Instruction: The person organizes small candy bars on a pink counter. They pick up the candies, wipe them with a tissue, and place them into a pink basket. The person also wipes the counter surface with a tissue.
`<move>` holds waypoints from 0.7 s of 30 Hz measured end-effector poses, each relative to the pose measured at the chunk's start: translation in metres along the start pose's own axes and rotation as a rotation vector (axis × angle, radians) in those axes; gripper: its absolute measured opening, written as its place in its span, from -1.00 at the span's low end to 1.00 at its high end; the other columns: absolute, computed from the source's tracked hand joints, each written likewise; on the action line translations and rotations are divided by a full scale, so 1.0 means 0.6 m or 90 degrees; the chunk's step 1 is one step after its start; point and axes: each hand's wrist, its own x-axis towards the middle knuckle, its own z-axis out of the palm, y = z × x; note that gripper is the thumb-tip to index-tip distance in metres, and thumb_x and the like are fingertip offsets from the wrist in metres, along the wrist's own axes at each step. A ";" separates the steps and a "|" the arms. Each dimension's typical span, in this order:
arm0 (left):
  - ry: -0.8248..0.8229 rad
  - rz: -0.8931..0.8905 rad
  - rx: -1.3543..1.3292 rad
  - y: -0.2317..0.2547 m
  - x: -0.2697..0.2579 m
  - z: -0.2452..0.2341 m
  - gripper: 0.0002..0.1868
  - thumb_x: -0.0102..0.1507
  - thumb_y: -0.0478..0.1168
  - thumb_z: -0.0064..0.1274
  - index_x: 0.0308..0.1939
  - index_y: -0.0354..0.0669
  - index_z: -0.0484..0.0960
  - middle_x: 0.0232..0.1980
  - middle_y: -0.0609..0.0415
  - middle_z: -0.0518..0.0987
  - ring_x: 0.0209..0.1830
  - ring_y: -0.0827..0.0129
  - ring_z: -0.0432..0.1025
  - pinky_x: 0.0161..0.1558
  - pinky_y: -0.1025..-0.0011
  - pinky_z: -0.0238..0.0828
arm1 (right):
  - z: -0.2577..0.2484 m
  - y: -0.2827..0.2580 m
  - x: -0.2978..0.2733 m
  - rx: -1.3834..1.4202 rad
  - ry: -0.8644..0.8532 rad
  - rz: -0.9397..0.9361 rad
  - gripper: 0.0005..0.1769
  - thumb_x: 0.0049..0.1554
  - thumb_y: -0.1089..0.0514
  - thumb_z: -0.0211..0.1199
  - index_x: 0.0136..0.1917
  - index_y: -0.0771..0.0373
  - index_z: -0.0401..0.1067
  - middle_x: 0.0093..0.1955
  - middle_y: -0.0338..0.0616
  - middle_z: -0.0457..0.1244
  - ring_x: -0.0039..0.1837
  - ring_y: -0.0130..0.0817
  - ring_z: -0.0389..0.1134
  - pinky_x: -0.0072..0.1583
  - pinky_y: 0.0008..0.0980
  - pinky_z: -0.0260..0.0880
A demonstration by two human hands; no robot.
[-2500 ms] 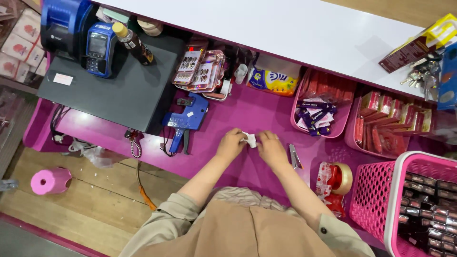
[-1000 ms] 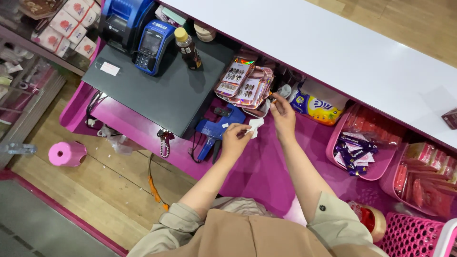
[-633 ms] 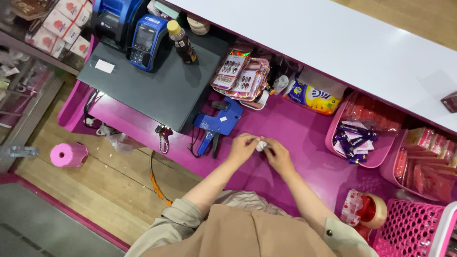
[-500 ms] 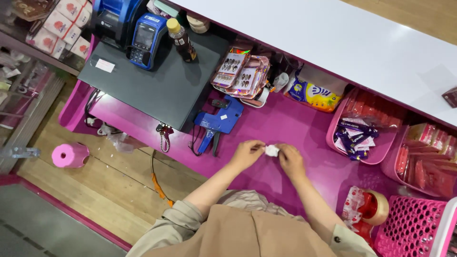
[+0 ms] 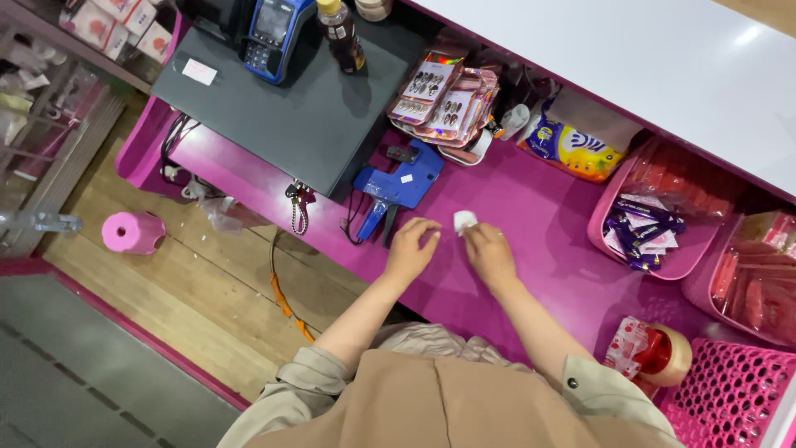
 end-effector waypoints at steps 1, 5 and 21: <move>0.004 -0.004 0.001 -0.004 -0.005 -0.007 -0.83 0.24 -0.27 0.16 -0.10 0.03 0.73 -0.14 0.10 0.64 -0.08 0.12 0.59 -0.03 0.25 0.56 | 0.005 -0.025 -0.002 0.004 -0.003 -0.004 -0.88 0.14 0.16 0.32 -0.03 0.09 0.61 -0.11 -0.26 0.36 -0.02 -0.23 0.44 0.05 -0.30 0.45; 0.084 -0.014 0.001 0.000 -0.017 -0.037 -0.82 0.24 -0.33 0.14 -0.11 -0.01 0.72 -0.19 0.07 0.63 -0.16 0.11 0.58 -0.14 0.26 0.58 | 0.026 -0.061 -0.009 0.161 -0.076 -0.051 -0.81 0.11 0.26 0.26 0.02 0.18 0.57 -0.04 -0.13 0.37 0.07 -0.12 0.44 0.11 -0.25 0.46; 0.201 -0.030 0.017 0.021 -0.076 -0.093 -0.83 0.25 -0.39 0.13 -0.13 -0.06 0.69 -0.23 0.06 0.63 -0.23 0.13 0.58 -0.27 0.32 0.59 | 0.060 -0.022 0.098 0.124 -0.076 0.066 -0.66 0.12 0.39 0.17 0.16 0.32 0.57 0.00 0.08 0.33 0.12 0.08 0.39 0.21 -0.08 0.34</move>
